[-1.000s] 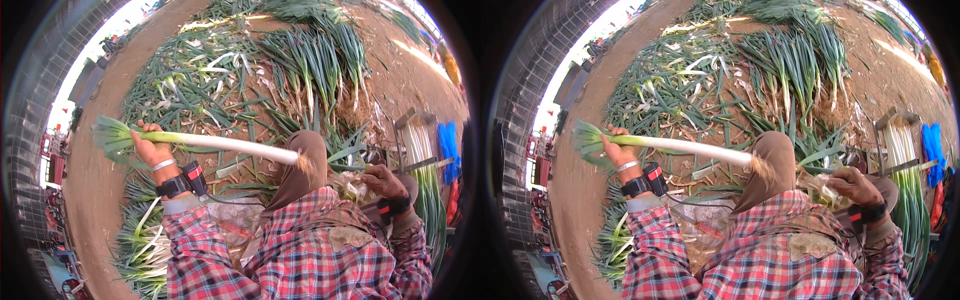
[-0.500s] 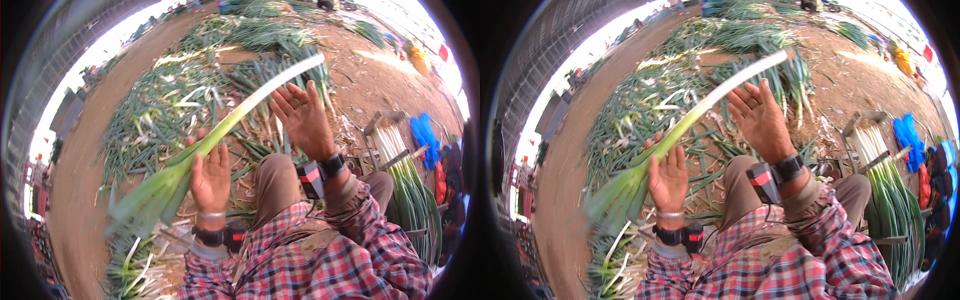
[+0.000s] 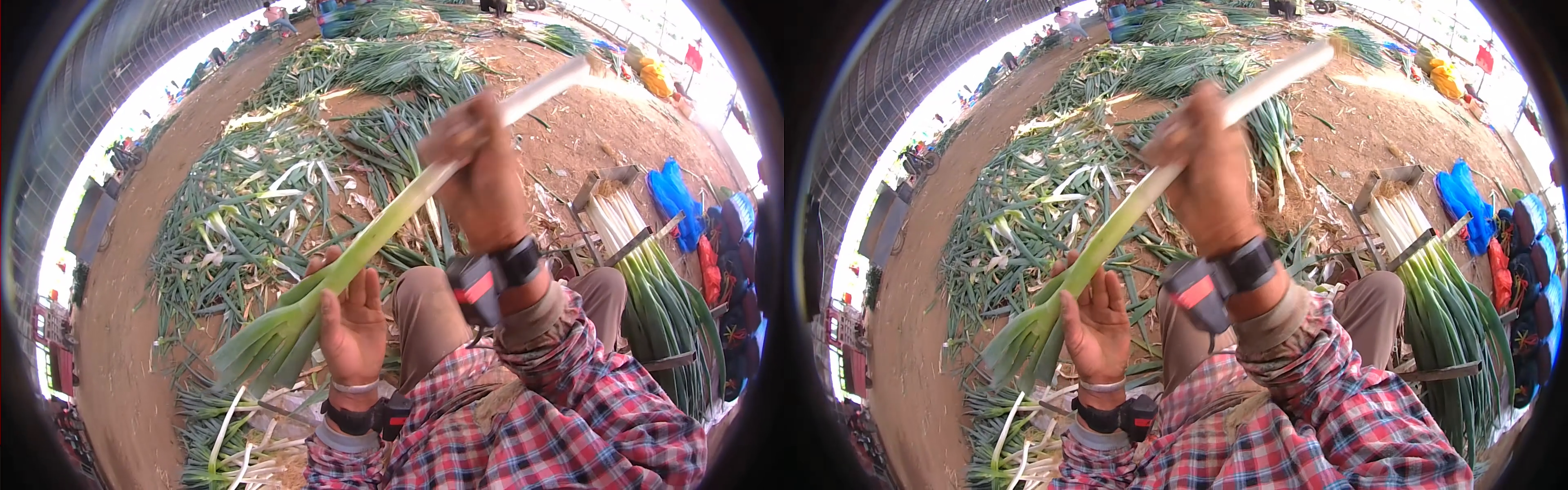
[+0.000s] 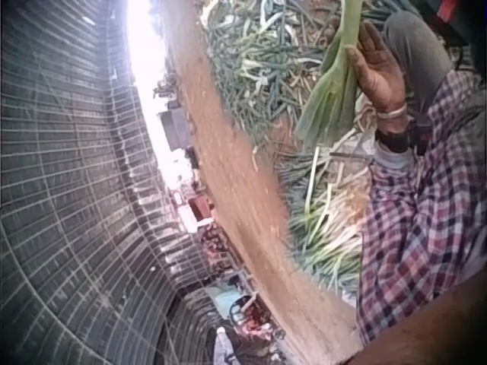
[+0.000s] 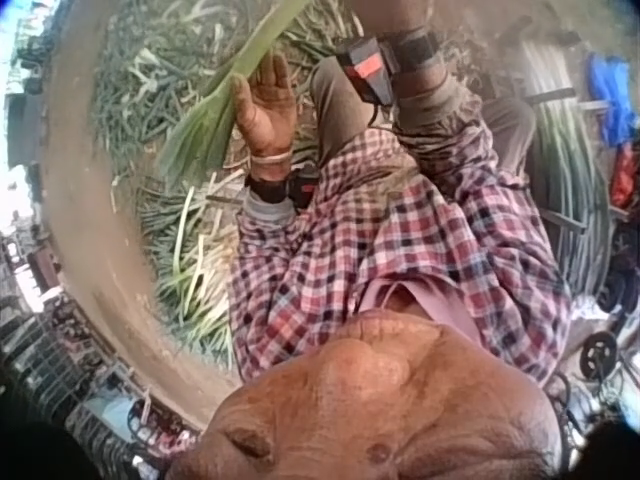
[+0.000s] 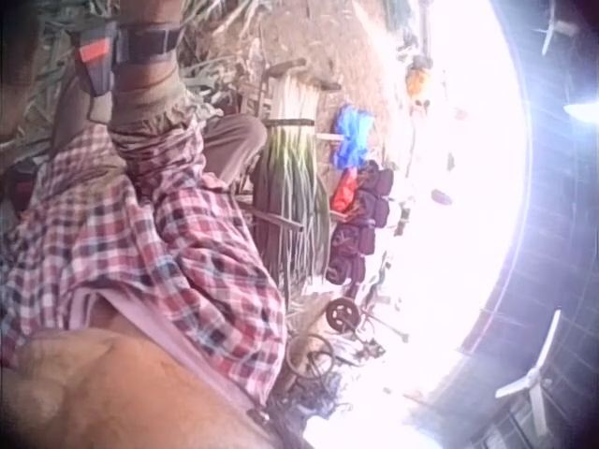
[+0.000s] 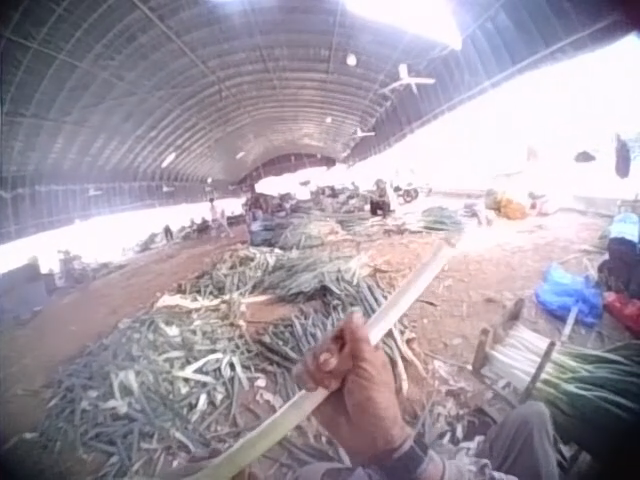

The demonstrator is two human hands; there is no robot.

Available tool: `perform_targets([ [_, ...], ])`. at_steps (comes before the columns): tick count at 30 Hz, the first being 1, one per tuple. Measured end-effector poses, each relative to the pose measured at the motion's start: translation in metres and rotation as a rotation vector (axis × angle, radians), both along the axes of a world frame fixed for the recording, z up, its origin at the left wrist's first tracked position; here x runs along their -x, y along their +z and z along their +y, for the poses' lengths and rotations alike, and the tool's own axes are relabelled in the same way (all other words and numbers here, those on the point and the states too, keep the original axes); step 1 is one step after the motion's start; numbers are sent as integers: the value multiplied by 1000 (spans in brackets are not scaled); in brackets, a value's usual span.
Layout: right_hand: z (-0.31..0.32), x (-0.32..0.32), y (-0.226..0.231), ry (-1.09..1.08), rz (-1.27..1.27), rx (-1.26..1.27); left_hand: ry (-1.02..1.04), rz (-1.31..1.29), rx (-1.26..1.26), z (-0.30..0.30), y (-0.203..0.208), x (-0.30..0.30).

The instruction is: Cleaning and bunching leeks and placing them into a crate.

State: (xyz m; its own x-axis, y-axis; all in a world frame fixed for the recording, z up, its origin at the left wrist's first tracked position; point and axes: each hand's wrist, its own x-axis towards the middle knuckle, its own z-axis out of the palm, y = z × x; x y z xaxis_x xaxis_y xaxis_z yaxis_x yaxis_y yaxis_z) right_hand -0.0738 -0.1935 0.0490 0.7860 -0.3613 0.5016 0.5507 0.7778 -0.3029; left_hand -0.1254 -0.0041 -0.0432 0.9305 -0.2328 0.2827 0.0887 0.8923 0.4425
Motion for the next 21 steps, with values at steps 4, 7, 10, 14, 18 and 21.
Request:
perform_targets([
  [4,89,23,-28,98,296,323,54,67,-54,-7,15,-1],
  [7,59,25,-42,113,388,832,79,85,-360,9,2,-16],
  [10,64,21,-61,141,571,567,-185,-102,-767,52,-14,-8],
  [14,-12,-30,-78,-436,229,1097,-763,-397,-1413,116,-47,36],
  [18,-41,-14,-39,-64,397,385,-1007,-152,-1797,200,-131,64],
  [21,-75,-10,-46,-177,298,322,-568,-234,-1832,246,-161,55],
])
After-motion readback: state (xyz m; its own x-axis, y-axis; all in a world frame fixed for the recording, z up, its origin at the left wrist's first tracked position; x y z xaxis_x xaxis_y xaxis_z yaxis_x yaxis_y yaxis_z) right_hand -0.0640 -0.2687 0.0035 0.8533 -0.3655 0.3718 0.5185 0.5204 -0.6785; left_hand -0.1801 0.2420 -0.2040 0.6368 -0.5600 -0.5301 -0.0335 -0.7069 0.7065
